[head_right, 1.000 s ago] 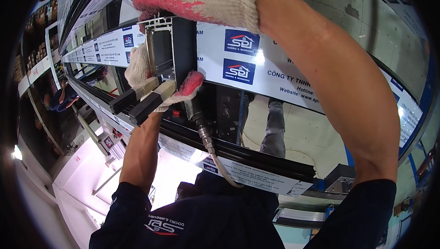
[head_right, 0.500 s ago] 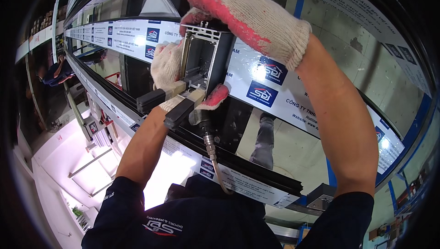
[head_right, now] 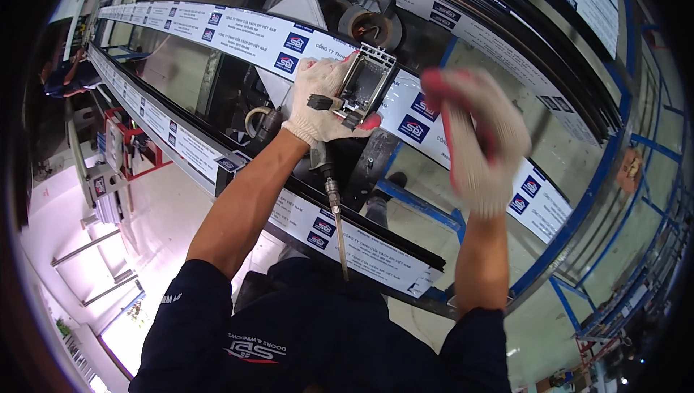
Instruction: Assemble and secure metal components for window frames using pneumatic tools and drills.
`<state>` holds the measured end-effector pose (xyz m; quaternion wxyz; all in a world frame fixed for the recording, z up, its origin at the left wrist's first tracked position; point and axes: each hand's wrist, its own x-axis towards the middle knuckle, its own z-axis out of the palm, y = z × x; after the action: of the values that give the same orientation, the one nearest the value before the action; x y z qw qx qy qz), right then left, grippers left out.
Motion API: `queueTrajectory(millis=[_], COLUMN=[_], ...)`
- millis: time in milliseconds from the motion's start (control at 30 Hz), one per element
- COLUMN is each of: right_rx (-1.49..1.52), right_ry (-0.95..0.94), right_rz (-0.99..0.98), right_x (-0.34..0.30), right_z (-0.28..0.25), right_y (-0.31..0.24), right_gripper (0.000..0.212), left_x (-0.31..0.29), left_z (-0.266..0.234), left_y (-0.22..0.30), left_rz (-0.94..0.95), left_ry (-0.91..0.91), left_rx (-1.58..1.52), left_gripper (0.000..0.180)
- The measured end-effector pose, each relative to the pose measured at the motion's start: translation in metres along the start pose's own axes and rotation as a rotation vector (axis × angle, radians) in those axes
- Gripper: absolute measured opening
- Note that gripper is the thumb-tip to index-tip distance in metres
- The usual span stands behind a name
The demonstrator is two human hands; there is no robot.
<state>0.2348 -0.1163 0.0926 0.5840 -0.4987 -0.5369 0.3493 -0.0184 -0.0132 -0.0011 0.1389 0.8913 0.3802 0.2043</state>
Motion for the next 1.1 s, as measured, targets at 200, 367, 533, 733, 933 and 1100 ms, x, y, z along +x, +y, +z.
queueTrajectory(millis=[200, 367, 533, 733, 933, 1100], right_rx=[0.205, 0.177, 0.043, 0.298, 0.469, -0.345], right_ry=[0.184, -0.001, 0.166, -0.006, -0.510, 0.118], right_rz=[0.155, 0.470, 0.651, 0.222, 0.008, 0.309], right_x=[-0.039, 0.001, 0.012, 0.014, 0.034, 0.015], right_z=[0.048, 0.081, 0.114, 0.098, 0.036, 0.023], right_y=[-0.156, -0.229, -0.242, -0.180, -0.119, -0.042], right_gripper=[0.031, 0.028, 0.028, 0.040, 0.030, 0.074], left_x=[0.008, 0.006, 0.008, 0.003, 0.006, 0.008], left_z=[0.011, 0.006, 0.002, -0.001, 0.009, 0.007], left_y=[0.007, 0.002, 0.000, -0.011, -0.007, -0.004], left_rz=[-0.022, -0.007, -0.001, 0.008, 0.001, 0.005], left_ry=[-0.078, -0.070, -0.088, -0.061, -0.068, -0.091], left_rx=[-0.063, -0.043, -0.105, -0.074, -0.103, -0.098], left_gripper=[0.121, 0.122, 0.117, 0.115, 0.115, 0.115])
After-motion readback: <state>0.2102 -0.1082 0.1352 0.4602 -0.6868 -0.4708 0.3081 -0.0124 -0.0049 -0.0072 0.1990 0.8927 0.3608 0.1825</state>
